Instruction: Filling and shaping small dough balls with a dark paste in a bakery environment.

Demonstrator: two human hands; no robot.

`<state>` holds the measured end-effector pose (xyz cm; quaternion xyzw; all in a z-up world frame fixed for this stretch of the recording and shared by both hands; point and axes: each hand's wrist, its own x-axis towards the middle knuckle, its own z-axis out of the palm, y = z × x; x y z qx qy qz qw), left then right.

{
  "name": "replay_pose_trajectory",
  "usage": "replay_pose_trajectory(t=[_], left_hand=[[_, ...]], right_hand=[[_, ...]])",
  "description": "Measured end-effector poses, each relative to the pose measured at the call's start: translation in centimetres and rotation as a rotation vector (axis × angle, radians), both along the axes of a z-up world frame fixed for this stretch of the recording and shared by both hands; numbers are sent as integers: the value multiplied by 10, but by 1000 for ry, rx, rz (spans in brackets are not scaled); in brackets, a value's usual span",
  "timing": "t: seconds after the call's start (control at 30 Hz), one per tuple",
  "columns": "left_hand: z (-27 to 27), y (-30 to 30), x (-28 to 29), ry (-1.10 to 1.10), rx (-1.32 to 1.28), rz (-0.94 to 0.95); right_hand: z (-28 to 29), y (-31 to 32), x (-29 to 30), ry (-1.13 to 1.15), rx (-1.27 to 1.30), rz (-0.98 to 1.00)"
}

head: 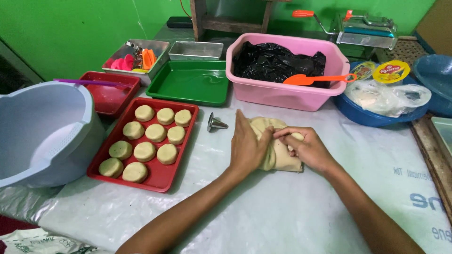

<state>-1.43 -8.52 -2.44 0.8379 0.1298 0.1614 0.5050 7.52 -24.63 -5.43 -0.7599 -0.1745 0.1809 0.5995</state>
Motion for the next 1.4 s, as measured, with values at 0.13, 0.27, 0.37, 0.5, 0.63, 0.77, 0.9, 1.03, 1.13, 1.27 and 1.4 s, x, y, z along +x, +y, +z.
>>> replay_pose_trajectory(t=[0.13,0.27,0.37,0.5,0.63,0.77,0.9,1.03,1.13,1.27,1.4], left_hand=[[-19,16,11,-30,359,-189],[-28,36,30,-96,562,-381],[-21,43,30,-110,573,-491],[-1,48,24,-42,437,-639],[3,49,29,34,303,-667],[6,50,29,53,108,-687],[25,37,7,-16,118,-431],[19,21,-7,44,221,-280],[5,13,4,123,447,-378],[-19,5,11,44,788,-362],[-37,-7,20,-27,983,-285]], right_hand=[[34,12,-20,19,109,-13],[25,13,-10,59,265,-26],[19,10,-8,93,328,-34],[-11,2,12,137,350,-43],[-10,4,14,141,343,-55],[11,6,-2,139,362,-48],[14,8,-5,168,409,-51],[2,5,3,170,392,-46],[-4,2,10,202,395,-62],[3,2,0,224,389,-76],[-3,1,8,221,411,-52]])
